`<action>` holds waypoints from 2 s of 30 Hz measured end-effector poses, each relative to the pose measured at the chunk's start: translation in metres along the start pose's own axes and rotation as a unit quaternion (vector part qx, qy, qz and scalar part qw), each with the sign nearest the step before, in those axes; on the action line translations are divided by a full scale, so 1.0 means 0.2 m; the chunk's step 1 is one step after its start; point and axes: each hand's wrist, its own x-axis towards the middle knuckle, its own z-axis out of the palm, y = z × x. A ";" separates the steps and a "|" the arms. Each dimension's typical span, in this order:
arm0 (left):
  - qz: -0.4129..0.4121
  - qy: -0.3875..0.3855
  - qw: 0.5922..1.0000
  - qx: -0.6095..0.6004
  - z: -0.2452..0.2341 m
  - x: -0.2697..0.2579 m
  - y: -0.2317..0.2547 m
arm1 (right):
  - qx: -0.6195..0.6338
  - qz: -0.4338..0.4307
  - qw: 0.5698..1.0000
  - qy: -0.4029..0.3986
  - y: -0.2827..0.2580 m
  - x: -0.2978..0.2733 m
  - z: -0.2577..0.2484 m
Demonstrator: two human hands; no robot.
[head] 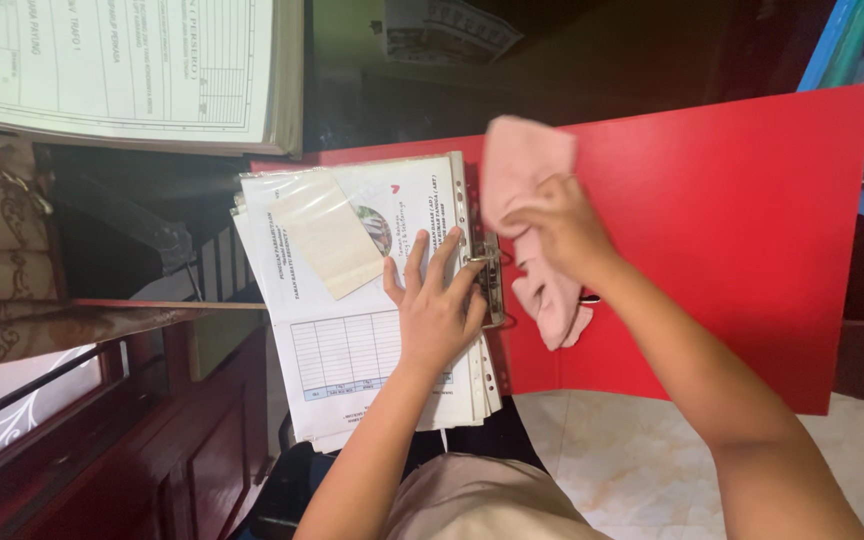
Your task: The person organizes papers in a red binder and then wipes the interior and exterior surfaces of the binder with a pink cloth.
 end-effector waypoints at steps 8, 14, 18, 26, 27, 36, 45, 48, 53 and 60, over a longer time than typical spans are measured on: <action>0.001 -0.007 1.000 0.008 0.01 0.00 0.00 | 0.039 0.009 0.996 -0.079 -0.12 0.10 0.00; 0.003 -0.002 1.000 0.014 0.02 0.00 -0.01 | 0.108 0.054 0.989 -0.090 -0.08 0.11 0.00; 0.005 0.006 1.000 0.011 0.03 -0.01 -0.02 | 0.366 0.124 0.921 -0.049 -0.05 -0.01 0.12; 0.012 0.006 1.000 0.010 0.03 0.00 -0.02 | 0.352 0.210 0.912 -0.027 -0.13 -0.51 0.25; 0.014 0.005 1.000 0.010 0.02 0.01 -0.02 | 0.422 0.219 0.879 -0.030 -0.12 -0.51 0.23; 0.015 -0.008 1.000 0.020 0.03 -0.01 -0.02 | -0.051 0.132 0.978 -0.151 -0.34 -0.17 0.16; 0.023 0.001 0.999 0.026 0.05 -0.01 -0.04 | 0.259 0.086 0.961 0.040 -0.20 -0.33 0.06; 0.021 -0.006 0.999 0.025 0.06 -0.02 -0.04 | 0.224 0.099 0.966 0.089 -0.28 -0.26 0.15; 0.028 -0.009 0.999 0.027 0.04 -0.01 -0.04 | 0.146 0.089 0.985 -0.004 -0.24 -0.33 0.15; 0.020 -0.014 1.000 0.016 0.04 -0.01 -0.03 | 0.249 0.121 0.944 0.181 -0.24 -0.31 -0.07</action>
